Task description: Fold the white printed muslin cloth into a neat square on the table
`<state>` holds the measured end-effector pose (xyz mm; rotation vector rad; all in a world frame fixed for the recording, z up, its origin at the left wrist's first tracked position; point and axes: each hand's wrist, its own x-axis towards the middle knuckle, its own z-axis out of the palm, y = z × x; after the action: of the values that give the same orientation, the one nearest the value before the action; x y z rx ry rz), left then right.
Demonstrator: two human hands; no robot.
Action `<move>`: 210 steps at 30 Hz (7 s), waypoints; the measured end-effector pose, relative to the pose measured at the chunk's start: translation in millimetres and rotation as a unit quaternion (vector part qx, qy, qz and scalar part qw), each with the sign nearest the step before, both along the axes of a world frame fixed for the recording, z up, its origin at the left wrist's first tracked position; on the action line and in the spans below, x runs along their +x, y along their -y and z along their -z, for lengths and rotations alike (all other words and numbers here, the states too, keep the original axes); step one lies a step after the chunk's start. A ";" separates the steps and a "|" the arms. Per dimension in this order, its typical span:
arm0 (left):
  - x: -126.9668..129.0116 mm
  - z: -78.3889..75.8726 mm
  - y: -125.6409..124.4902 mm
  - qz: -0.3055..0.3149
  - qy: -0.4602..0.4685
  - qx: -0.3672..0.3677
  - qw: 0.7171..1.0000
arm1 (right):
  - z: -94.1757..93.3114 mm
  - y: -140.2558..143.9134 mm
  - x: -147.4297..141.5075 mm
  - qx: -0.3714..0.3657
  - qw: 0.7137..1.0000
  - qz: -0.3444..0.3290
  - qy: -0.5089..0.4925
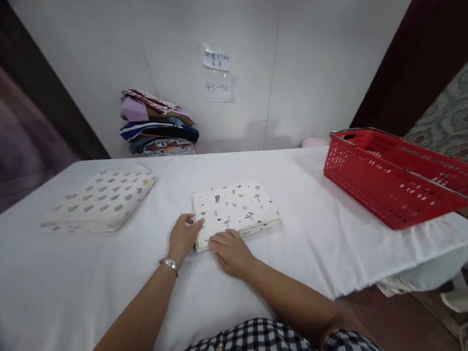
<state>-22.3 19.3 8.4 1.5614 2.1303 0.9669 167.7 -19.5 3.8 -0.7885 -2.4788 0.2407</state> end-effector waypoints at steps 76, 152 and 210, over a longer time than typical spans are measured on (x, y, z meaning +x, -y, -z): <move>-6.2 20.3 -19.0 0.099 -0.003 0.121 0.988 | -6.9 21.0 10.1 0.023 0.978 0.194 0.069; 53.6 0.1 1.8 0.261 -0.129 0.161 0.943 | 7.2 -57.0 98.1 0.081 0.978 0.184 -0.055; 22.0 8.0 5.3 0.239 0.147 0.073 0.957 | 12.3 -55.4 100.8 0.035 0.982 0.166 -0.082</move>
<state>-0.3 13.9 0.4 1.7589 1.4159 1.1105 268.5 35.9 -8.5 -1.0883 -2.1491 0.0927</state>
